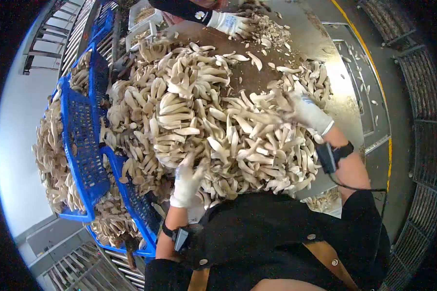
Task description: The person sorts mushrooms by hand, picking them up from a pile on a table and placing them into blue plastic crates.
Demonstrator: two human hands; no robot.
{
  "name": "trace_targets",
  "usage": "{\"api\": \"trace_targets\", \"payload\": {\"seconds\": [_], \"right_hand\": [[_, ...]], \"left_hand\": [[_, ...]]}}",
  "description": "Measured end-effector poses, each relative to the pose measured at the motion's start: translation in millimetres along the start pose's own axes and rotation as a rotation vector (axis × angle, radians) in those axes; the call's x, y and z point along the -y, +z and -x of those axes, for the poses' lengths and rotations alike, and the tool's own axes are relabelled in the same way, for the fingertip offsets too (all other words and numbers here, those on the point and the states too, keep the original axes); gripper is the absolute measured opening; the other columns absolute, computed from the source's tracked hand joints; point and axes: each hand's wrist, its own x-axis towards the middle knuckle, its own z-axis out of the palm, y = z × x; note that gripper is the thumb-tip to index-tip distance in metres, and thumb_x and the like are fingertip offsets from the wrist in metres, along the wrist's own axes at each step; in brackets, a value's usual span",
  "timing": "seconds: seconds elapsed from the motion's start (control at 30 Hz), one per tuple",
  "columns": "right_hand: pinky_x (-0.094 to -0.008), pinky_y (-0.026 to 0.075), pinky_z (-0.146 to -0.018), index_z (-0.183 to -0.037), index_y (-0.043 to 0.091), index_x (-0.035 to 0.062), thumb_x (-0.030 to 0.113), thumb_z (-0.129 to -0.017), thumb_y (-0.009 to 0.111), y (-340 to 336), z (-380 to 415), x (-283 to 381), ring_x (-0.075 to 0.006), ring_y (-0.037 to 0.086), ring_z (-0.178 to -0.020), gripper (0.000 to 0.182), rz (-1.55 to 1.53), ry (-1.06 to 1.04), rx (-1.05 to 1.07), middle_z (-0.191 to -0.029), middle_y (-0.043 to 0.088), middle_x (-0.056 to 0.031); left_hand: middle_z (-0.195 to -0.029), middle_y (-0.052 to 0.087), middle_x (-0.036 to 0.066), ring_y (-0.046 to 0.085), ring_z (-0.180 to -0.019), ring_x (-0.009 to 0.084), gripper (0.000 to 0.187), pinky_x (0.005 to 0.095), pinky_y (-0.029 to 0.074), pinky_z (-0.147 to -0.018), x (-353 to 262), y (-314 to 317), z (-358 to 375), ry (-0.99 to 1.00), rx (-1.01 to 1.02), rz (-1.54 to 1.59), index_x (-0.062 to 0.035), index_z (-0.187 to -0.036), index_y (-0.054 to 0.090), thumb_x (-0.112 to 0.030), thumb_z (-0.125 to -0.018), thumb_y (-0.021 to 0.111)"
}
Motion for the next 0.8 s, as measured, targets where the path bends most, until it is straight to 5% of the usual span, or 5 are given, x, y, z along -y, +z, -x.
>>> {"api": "trace_targets", "payload": {"seconds": [0.17,0.23,0.33,0.63,0.8], "right_hand": [[-0.0313,0.050,-0.069,-0.124,0.041,-0.0003,0.015,-0.077,0.070,16,39,1,-0.0168,0.059,-0.081,0.058,-0.071,-0.192,-0.145,-0.103,0.059,-0.0115],[-0.0332,0.049,-0.071,-0.126,0.042,0.0004,0.022,-0.077,0.069,-19,28,-45,-0.0227,0.060,-0.080,0.060,0.756,-0.038,-0.344,-0.099,0.061,-0.0165],[-0.0283,0.050,-0.067,-0.130,0.043,0.0041,0.035,-0.080,0.063,-4,53,6,-0.0187,0.060,-0.076,0.062,1.119,0.024,-0.394,-0.096,0.063,-0.0140],[-0.0401,0.045,-0.088,-0.121,0.053,0.0074,0.046,-0.070,0.069,100,-125,12,-0.0353,0.055,-0.105,0.065,1.275,-0.149,-0.081,-0.119,0.052,-0.0246],[-0.0430,0.050,-0.073,-0.098,0.066,0.0049,0.032,-0.066,0.069,63,-90,20,-0.0342,0.064,-0.081,0.042,1.515,-0.252,0.347,-0.091,0.065,-0.0202]], "left_hand": [[-0.117,0.055,0.023,0.054,-0.109,0.0348,0.051,0.0403,0.041,-0.093,108,5,56,-0.364,0.063,-0.334,0.0014,-0.124,0.048,-0.027,-0.084,0.060],[-0.122,0.052,0.025,0.052,-0.111,0.0357,0.057,0.0415,0.041,-0.093,194,33,61,-0.191,-0.137,-0.049,0.0006,-0.129,0.043,-0.030,-0.084,0.060],[-0.120,0.052,0.022,0.052,-0.108,0.0299,0.067,0.0331,0.038,-0.096,102,55,43,-0.452,-0.036,0.214,0.0060,-0.131,0.035,-0.041,-0.088,0.056],[-0.129,0.048,0.023,0.049,-0.116,0.0342,0.071,0.0381,0.038,-0.097,30,122,-24,0.261,0.198,0.155,-0.0050,-0.137,0.033,-0.032,-0.080,0.066],[-0.113,0.061,0.017,0.058,-0.103,0.0241,0.050,0.0322,0.042,-0.091,35,55,1,-0.148,0.145,0.292,-0.0023,-0.123,0.052,-0.034,-0.085,0.060]]}}
